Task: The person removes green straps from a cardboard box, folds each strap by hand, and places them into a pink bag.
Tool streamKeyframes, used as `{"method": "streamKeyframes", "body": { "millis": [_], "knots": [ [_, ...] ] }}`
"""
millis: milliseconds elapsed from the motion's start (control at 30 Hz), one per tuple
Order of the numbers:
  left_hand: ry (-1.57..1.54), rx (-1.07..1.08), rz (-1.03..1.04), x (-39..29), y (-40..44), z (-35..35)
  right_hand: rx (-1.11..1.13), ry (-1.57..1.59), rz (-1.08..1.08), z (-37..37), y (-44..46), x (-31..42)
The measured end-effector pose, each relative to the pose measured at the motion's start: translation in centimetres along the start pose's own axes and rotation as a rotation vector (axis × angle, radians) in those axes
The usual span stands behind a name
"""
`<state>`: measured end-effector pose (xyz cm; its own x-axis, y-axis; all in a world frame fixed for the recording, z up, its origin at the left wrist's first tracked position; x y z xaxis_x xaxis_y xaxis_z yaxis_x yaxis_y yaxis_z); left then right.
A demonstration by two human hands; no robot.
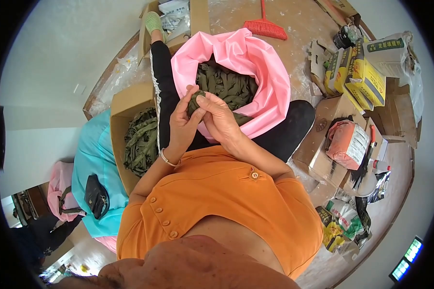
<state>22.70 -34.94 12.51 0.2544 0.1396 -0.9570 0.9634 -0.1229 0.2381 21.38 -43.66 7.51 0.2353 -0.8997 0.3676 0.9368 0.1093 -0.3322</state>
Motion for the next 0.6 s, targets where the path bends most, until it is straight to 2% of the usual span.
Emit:
{"method": "streamKeyframes", "body": {
  "millis": [100,300,433,467,600],
  "knots": [
    [0.238,-0.051,0.239,-2.4,0.2,-0.9,0.034,-0.096,-0.054,0.0,-0.2,0.4],
    [0.134,-0.042,0.109,-2.0,0.1,-2.2,0.067,-0.263,-0.239,0.9,-0.6,1.7],
    [0.147,-0.057,0.076,-2.3,0.2,-2.3,0.113,-0.510,-0.376,1.2,-1.0,2.1],
    [0.147,-0.055,0.078,-2.3,0.3,-2.3,0.113,-0.509,-0.378,1.2,-1.0,2.1],
    [0.320,-0.055,0.248,-3.4,0.3,-2.3,0.051,-0.894,-0.632,1.5,-1.8,3.1]
  ]
}}
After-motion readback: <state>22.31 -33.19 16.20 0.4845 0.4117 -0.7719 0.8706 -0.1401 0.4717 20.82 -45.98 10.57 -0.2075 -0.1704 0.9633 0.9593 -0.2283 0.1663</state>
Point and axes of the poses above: each hand's wrist, its own y-axis towards the middle knuckle, its own z-axis out of the palm, x = y × z, the point moved 8 cm from there along y, towards the middle knuckle, and after that the axes turned 6 degrees about -x, right-handed, at the moved point
